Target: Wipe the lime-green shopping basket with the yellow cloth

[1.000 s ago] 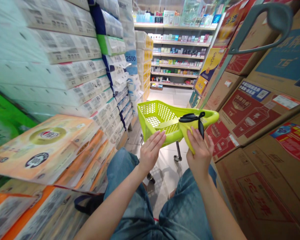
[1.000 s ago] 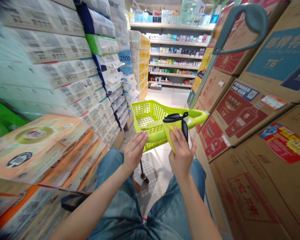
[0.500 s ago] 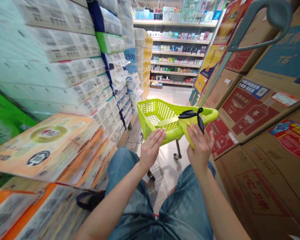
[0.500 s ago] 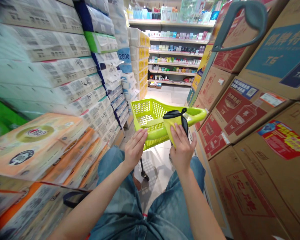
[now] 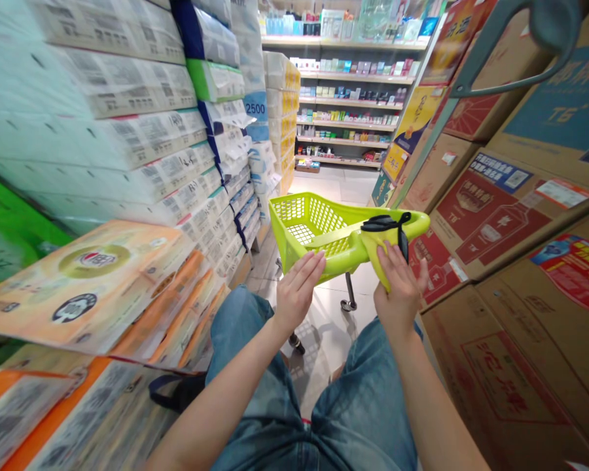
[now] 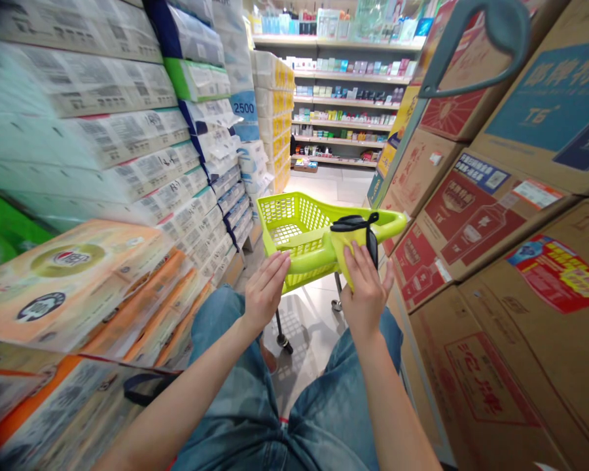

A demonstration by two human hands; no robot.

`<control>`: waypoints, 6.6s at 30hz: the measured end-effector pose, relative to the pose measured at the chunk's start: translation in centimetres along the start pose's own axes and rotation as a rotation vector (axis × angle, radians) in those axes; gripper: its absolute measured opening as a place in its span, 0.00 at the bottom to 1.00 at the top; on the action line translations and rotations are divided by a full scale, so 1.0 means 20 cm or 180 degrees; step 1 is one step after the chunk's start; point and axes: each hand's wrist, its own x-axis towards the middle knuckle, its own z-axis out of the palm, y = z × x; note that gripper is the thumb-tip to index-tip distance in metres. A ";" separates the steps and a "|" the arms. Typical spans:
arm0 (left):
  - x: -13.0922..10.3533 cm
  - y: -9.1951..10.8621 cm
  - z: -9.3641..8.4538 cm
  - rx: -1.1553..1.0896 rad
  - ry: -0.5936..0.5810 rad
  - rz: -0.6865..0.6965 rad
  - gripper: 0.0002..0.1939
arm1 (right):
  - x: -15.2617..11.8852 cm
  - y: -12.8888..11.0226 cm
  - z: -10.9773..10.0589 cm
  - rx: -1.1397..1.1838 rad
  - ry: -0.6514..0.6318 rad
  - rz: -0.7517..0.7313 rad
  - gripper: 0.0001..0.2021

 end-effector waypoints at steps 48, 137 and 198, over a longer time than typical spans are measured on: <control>0.01 -0.08 -0.01 -0.0229 -0.0033 0.0017 0.28 | -0.06 -0.34 -0.03 0.0419 -0.0285 0.0098 0.34; -0.02 -0.05 0.06 -0.0280 0.0215 0.0097 0.29 | -0.05 -0.13 0.00 0.0156 -0.0038 0.0128 0.36; -0.03 -0.07 0.07 -0.0212 0.0183 0.0071 0.31 | -0.09 -0.34 -0.06 0.0430 -0.0609 -0.0407 0.35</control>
